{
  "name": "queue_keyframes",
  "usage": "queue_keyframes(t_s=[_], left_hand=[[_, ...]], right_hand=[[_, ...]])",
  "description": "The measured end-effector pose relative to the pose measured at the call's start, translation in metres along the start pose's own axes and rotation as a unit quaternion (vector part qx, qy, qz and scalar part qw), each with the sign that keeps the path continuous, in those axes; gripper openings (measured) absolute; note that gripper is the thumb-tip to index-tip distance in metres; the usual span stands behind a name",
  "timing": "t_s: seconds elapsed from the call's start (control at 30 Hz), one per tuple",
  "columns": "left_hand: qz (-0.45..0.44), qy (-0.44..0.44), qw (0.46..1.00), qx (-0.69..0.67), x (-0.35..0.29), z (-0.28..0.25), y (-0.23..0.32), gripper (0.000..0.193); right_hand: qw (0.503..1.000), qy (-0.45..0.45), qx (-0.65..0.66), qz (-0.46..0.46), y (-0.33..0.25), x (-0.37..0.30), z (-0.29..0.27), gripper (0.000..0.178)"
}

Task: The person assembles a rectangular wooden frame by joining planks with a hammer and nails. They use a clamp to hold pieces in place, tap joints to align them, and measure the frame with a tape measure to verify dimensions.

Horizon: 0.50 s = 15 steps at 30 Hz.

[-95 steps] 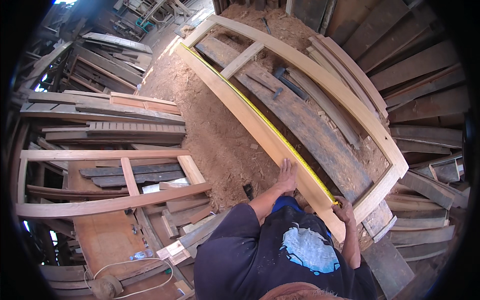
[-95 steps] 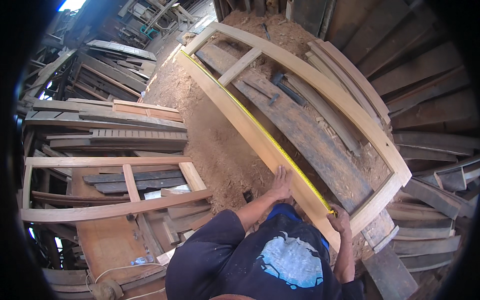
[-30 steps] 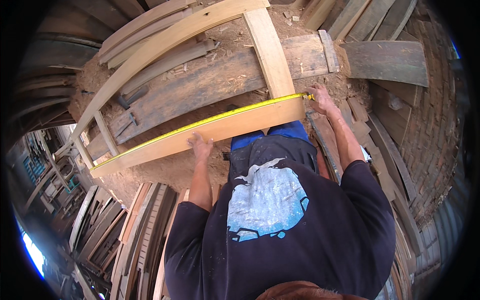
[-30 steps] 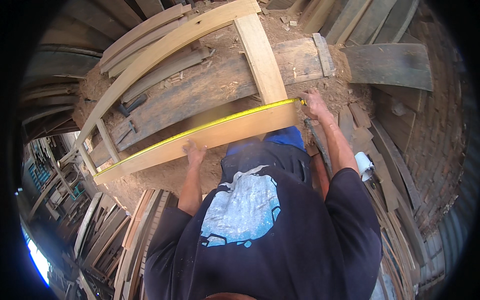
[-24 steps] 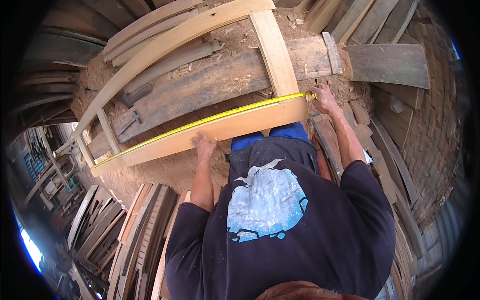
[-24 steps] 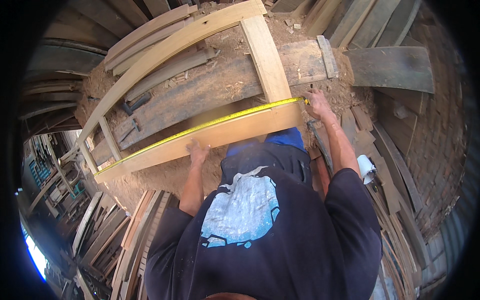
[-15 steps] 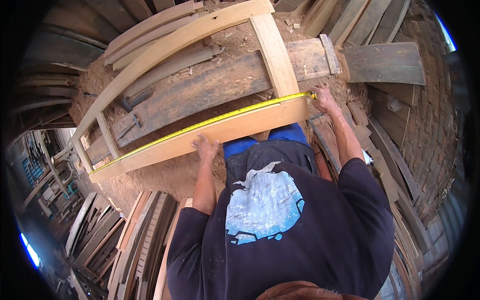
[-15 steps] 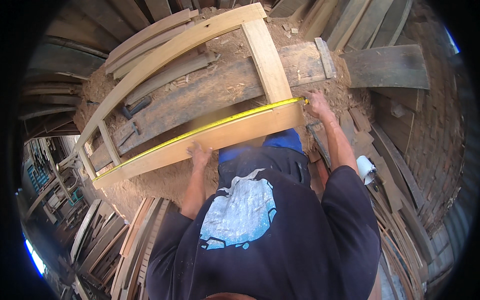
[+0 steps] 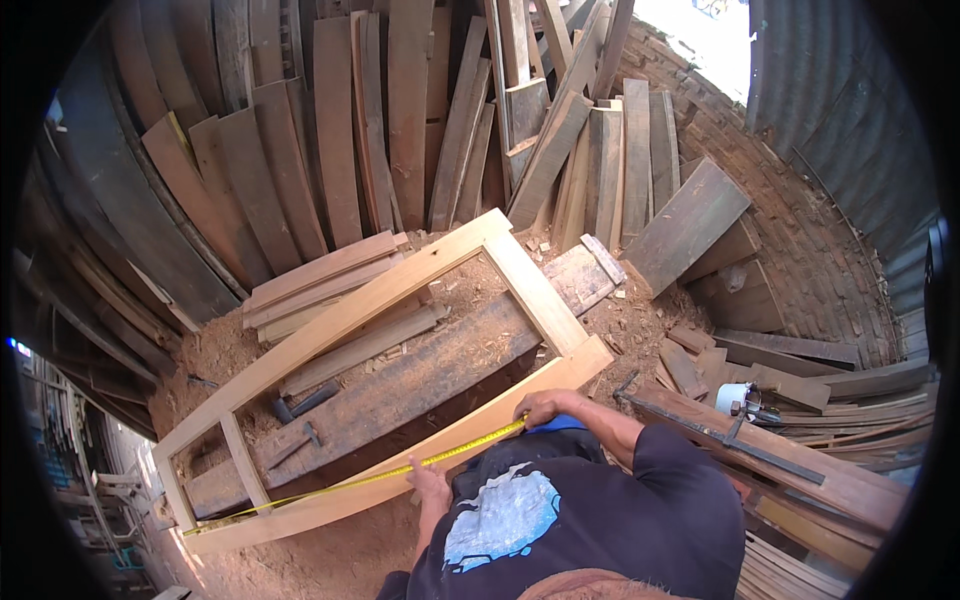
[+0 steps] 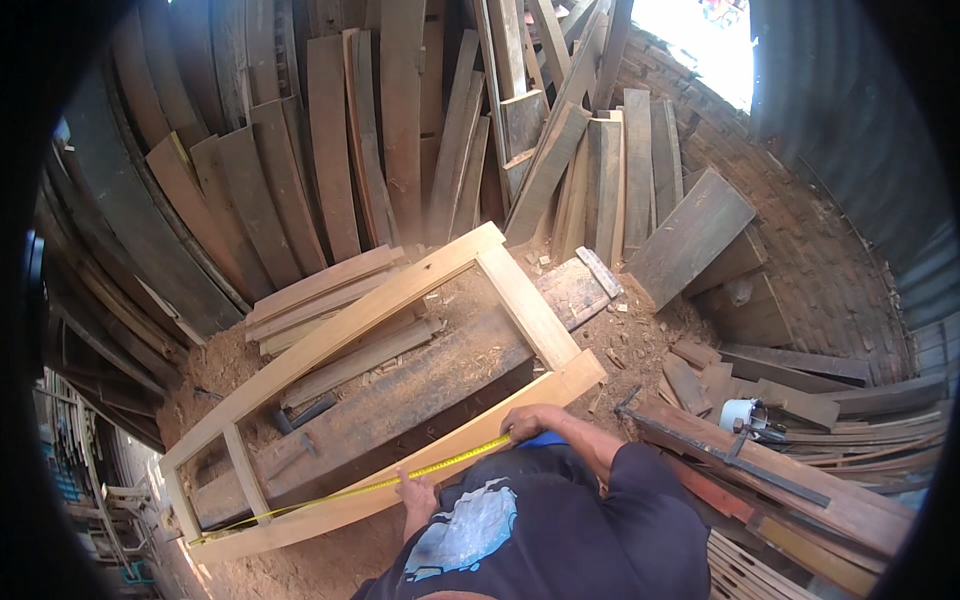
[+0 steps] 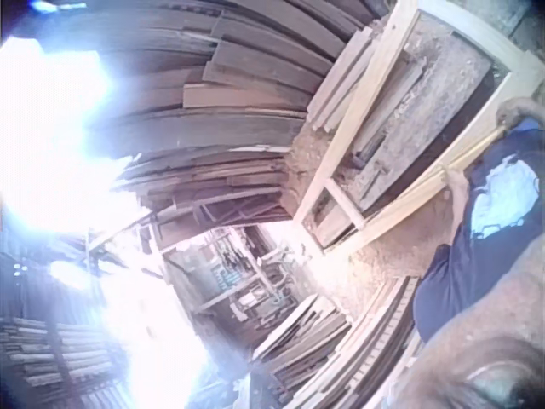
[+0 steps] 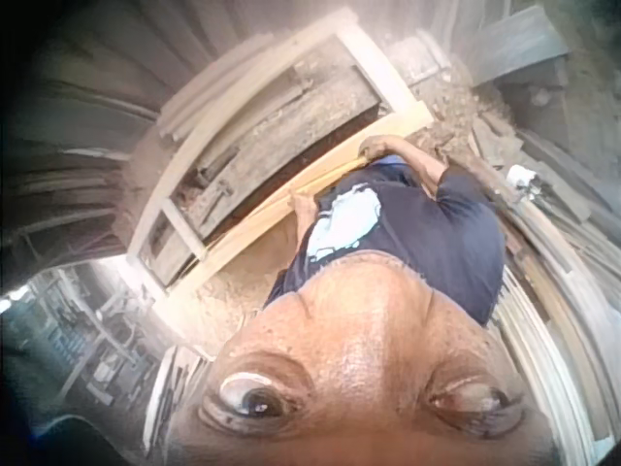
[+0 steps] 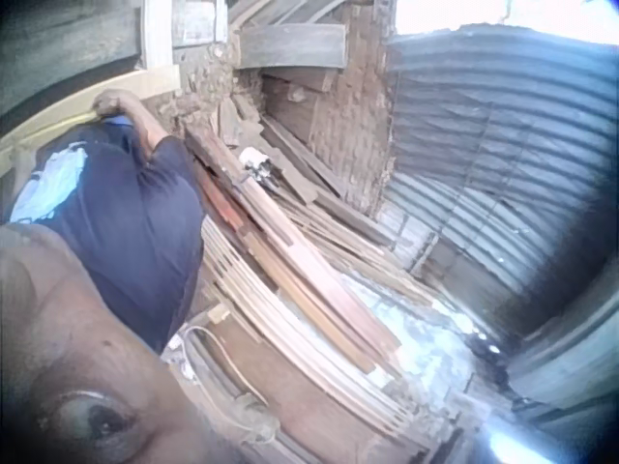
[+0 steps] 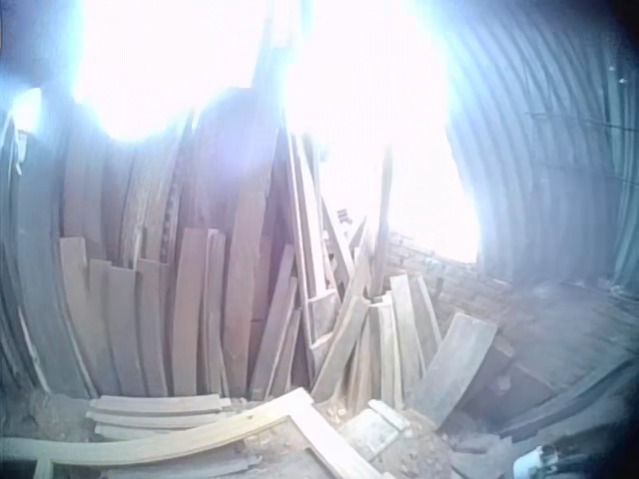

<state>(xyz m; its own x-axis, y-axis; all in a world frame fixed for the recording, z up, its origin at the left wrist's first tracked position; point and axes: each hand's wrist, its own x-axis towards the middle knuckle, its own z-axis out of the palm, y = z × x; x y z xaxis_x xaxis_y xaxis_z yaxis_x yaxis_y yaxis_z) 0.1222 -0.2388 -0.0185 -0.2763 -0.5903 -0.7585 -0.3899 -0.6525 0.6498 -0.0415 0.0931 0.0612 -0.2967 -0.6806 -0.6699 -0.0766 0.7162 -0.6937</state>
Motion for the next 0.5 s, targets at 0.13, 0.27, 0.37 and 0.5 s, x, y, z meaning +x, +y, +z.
queue_keyframes(t_s=[0.13,0.27,0.37,0.5], left_hand=[[-0.025,-0.071,0.951,-0.301,0.068,-0.089,0.064,0.041],[0.040,0.054,0.925,-0.374,0.119,-0.178,0.133,0.023],[0.098,0.058,0.905,-0.410,0.141,-0.222,0.186,0.020],[0.147,-0.018,0.892,-0.427,0.139,-0.220,0.223,0.015]], right_hand=[[0.998,-0.028,0.039,-0.044,-0.050,0.053,0.066,0.048],[0.999,-0.014,0.017,-0.043,-0.104,0.050,0.080,0.049],[0.998,0.024,-0.009,-0.059,-0.125,0.046,0.084,0.049],[0.995,0.052,0.021,-0.088,-0.121,0.063,0.110,0.053]])
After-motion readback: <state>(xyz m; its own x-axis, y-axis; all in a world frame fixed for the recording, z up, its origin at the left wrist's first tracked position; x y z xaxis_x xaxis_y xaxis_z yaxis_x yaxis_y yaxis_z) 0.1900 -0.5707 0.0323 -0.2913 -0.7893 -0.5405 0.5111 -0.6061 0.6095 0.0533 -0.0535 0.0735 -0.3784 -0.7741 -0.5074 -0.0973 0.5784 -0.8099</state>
